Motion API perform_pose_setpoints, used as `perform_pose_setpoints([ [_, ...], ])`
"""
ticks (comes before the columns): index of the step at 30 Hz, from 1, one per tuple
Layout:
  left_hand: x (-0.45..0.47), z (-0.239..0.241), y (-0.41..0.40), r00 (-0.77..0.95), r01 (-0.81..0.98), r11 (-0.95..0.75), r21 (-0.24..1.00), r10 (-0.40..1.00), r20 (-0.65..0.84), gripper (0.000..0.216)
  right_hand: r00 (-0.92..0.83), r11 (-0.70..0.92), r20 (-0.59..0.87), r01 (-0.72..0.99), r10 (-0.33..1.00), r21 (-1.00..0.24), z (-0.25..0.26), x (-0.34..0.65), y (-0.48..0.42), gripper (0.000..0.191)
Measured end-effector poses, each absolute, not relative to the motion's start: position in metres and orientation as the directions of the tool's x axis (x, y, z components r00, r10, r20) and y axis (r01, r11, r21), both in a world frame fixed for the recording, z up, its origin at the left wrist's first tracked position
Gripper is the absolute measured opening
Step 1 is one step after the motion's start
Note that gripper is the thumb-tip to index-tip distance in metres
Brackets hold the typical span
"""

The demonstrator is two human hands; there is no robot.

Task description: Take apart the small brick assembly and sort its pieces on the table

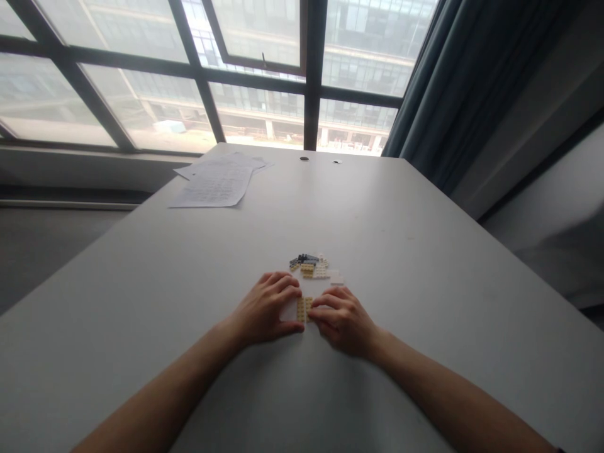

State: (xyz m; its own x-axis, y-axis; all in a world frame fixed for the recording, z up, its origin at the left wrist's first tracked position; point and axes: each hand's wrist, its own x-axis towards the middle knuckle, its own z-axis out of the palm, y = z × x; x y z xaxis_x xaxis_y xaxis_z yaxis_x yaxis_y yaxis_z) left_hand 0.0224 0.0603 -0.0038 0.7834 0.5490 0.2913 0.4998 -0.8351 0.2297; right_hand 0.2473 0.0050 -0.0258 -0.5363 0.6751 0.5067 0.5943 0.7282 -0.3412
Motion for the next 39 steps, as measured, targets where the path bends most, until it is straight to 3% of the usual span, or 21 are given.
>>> perform_pose_setpoints([
  [5, 0.023, -0.003, 0.060, 0.784, 0.489, -0.837, 0.246, 0.545, 0.298, 0.036, -0.554, 0.741, 0.506, 0.587, 0.661, -0.327, -0.026, 0.247, 0.005, 0.019],
  [20, 0.024, -0.002, 0.059, 0.790, 0.487, -0.838, 0.246, 0.543, 0.285, 0.041, -0.551, 0.724, 0.481, 0.602, 0.682, -0.337, -0.020, 0.245, 0.002, 0.017],
  [24, 0.022, -0.004, 0.060, 0.774, 0.497, -0.829, 0.256, 0.557, 0.300, 0.051, -0.475, 0.678, 0.499, 0.622, 0.725, -0.392, -0.021, 0.246, 0.003, 0.020],
  [31, 0.027, -0.007, 0.075, 0.578, 0.701, -0.681, 0.211, 0.716, 0.390, 0.039, -0.284, 0.551, 0.512, 0.665, 0.810, -0.504, -0.019, 0.246, 0.005, 0.018],
  [39, 0.034, -0.013, 0.091, 0.611, 0.714, -0.688, 0.132, 0.704, 0.362, 0.030, -0.248, 0.528, 0.515, 0.675, 0.821, -0.516, -0.020, 0.245, 0.006, 0.017],
])
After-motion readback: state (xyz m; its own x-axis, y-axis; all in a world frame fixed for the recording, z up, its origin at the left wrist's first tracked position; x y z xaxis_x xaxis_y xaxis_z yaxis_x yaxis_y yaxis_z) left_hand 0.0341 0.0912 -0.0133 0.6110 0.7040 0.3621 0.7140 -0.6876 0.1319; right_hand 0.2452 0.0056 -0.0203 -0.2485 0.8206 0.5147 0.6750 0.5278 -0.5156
